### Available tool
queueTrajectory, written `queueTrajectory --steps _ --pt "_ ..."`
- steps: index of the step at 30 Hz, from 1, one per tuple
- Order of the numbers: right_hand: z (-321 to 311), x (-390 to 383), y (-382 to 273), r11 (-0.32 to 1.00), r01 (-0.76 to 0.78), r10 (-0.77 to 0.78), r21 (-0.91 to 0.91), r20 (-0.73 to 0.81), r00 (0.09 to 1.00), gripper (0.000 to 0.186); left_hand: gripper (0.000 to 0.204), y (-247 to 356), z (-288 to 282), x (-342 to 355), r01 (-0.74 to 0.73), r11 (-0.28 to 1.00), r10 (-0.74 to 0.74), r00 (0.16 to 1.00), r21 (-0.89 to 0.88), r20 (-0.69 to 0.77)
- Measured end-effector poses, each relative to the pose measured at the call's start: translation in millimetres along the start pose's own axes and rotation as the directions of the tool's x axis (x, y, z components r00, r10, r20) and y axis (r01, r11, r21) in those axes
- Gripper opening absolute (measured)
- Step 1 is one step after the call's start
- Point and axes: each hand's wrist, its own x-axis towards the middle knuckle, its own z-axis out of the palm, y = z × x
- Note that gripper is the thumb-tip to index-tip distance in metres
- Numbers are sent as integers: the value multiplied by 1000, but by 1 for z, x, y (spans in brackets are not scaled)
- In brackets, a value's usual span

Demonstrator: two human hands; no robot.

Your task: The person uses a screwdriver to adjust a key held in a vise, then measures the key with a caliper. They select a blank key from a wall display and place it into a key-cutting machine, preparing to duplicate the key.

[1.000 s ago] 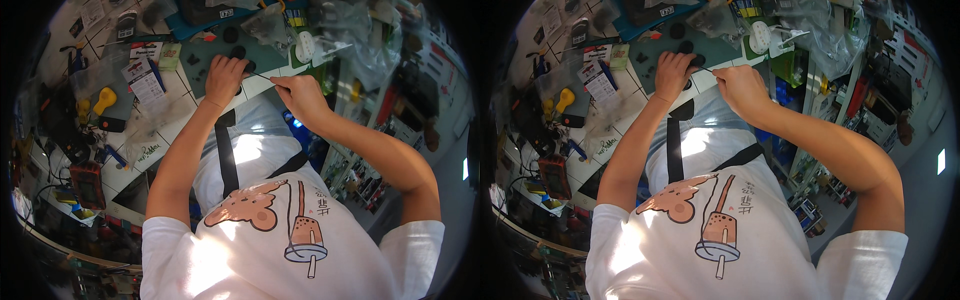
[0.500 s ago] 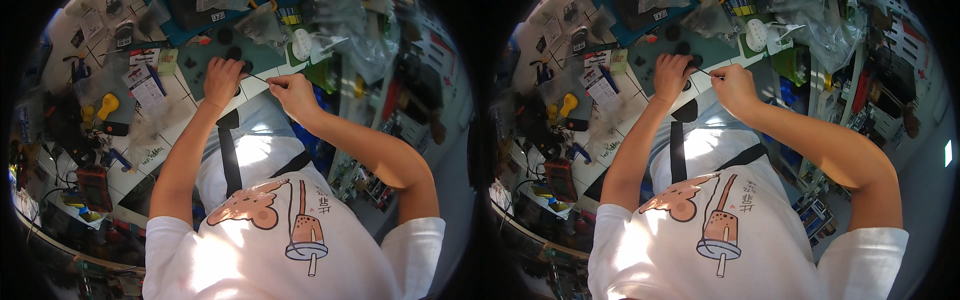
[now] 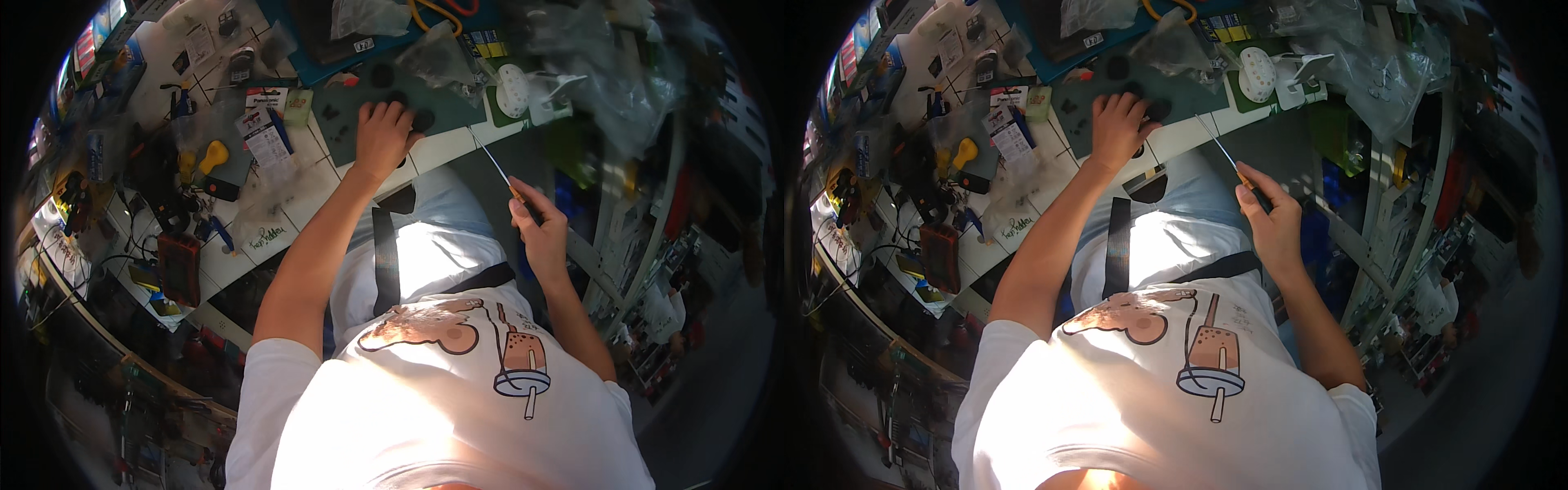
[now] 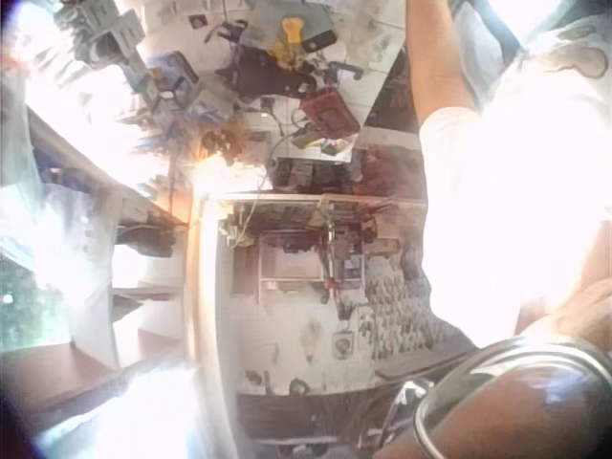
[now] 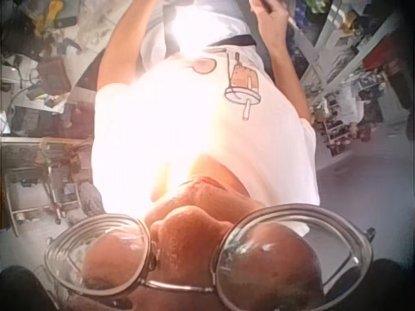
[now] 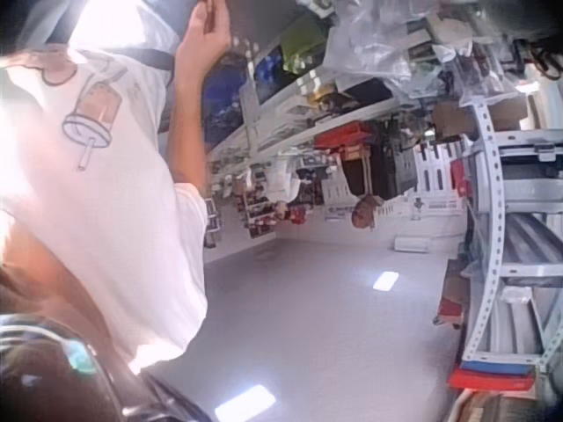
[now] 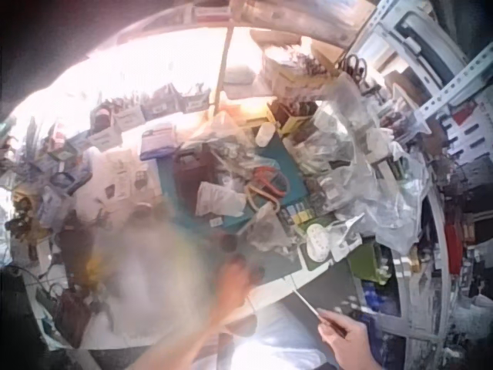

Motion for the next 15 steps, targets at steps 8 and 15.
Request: queueTrajectory --steps 8,15 --pt "-16 39 36 997 30 -38 65 129 991 35 26 -11 -28 -20 295 954 -266 915 52 -302" --pt "15 117 72 720 661 -614 -209 250 748 38 22 -10 -51 -101 240 944 -187 954 226 -233"
